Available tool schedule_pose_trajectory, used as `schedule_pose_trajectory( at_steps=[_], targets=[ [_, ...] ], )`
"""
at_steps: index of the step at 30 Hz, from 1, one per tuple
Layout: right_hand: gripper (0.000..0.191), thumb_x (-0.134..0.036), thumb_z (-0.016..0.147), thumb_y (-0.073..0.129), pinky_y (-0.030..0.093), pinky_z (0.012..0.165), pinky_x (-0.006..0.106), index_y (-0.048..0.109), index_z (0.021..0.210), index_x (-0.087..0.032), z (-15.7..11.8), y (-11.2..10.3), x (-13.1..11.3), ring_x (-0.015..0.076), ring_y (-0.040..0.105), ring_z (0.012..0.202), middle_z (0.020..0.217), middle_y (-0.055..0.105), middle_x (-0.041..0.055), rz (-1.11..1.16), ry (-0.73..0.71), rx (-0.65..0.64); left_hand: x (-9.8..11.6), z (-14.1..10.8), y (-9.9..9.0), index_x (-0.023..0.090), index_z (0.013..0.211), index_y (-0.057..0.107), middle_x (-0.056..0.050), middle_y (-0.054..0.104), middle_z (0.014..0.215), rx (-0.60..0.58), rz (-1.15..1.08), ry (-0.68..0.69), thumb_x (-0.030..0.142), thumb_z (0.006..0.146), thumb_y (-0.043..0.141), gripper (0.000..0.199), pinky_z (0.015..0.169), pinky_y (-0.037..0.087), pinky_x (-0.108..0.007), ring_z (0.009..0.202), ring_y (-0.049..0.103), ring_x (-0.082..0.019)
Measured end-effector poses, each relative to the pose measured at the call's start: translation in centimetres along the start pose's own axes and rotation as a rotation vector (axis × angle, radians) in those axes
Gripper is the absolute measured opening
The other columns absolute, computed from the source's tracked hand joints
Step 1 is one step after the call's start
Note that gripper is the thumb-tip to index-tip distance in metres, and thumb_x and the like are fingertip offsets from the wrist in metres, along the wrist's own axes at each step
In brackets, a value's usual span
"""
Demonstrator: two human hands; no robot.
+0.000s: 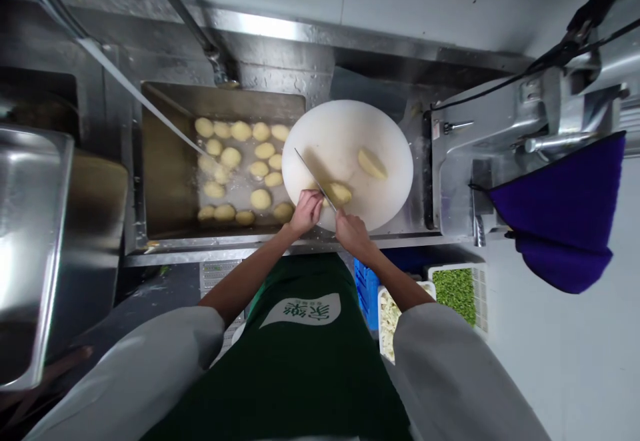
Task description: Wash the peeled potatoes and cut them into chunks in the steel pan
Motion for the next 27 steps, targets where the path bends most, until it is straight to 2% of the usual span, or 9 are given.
schedule_pose_trajectory(
  at_steps=[4, 8, 15, 21, 27],
  targets=[
    [0.038, -0.028, 0.107, 0.021, 0.048, 0.075, 0.032, 0.049, 0.124, -0.009, -0.7, -0.1, 0.2, 0.0280, 0.073, 0.089, 0.092, 0.073, 0.0183, -0.014, -0.005, 0.034, -0.1, -0.1, 0.0, 0.015, 0.109, 0.060, -0.014, 0.064, 0.104, -0.018, 0.026, -0.002, 0.023, 0.104, 0.036, 0.026, 0.088, 0.050, -0.041, 0.101, 0.058, -0.023],
    [0.035, -0.025, 0.106, 0.023, 0.048, 0.076, 0.031, 0.049, 0.124, -0.008, -0.4, 0.2, -0.1, 0.0275, 0.072, 0.093, 0.097, 0.073, 0.0195, -0.006, 0.016, -0.008, -0.3, -0.2, -0.1, 0.015, 0.109, 0.060, -0.014, 0.063, 0.108, -0.069, -0.017, -0.039, 0.025, 0.105, 0.035, 0.028, 0.091, 0.050, -0.043, 0.104, 0.057, -0.023],
    [0.037, -0.026, 0.106, 0.023, 0.049, 0.077, 0.033, 0.048, 0.126, -0.008, -1.1, 0.0, -0.4, 0.0281, 0.072, 0.092, 0.092, 0.073, 0.0178, -0.012, 0.004, 0.024, -0.2, -0.5, -0.4, 0.016, 0.109, 0.060, -0.014, 0.063, 0.105, -0.020, 0.002, -0.020, 0.025, 0.105, 0.035, 0.027, 0.089, 0.050, -0.042, 0.101, 0.057, -0.023],
    [0.034, -0.025, 0.105, 0.026, 0.050, 0.079, 0.033, 0.049, 0.126, -0.010, 0.1, 0.6, -0.7, 0.0279, 0.072, 0.096, 0.101, 0.073, 0.0189, -0.022, -0.007, -0.011, -0.4, -0.9, -0.6, 0.016, 0.108, 0.060, -0.014, 0.062, 0.106, -0.045, 0.024, -0.064, 0.027, 0.105, 0.035, 0.028, 0.089, 0.051, -0.042, 0.101, 0.056, -0.023],
    [0.036, -0.026, 0.106, 0.021, 0.049, 0.079, 0.033, 0.047, 0.126, -0.011, -1.0, 0.6, -0.7, 0.0280, 0.072, 0.092, 0.095, 0.074, 0.0173, -0.025, -0.008, 0.003, -0.7, -1.3, -0.5, 0.016, 0.109, 0.059, -0.014, 0.061, 0.106, -0.072, 0.010, -0.089, 0.027, 0.105, 0.033, 0.029, 0.090, 0.049, -0.044, 0.100, 0.055, -0.024]
  ],
)
Point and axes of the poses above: each hand's wrist, its own z-axis towards the middle knuckle, its own y-axis out of the palm, x = y × z, the point moved 2 cm from there along z, towards the middle knuckle
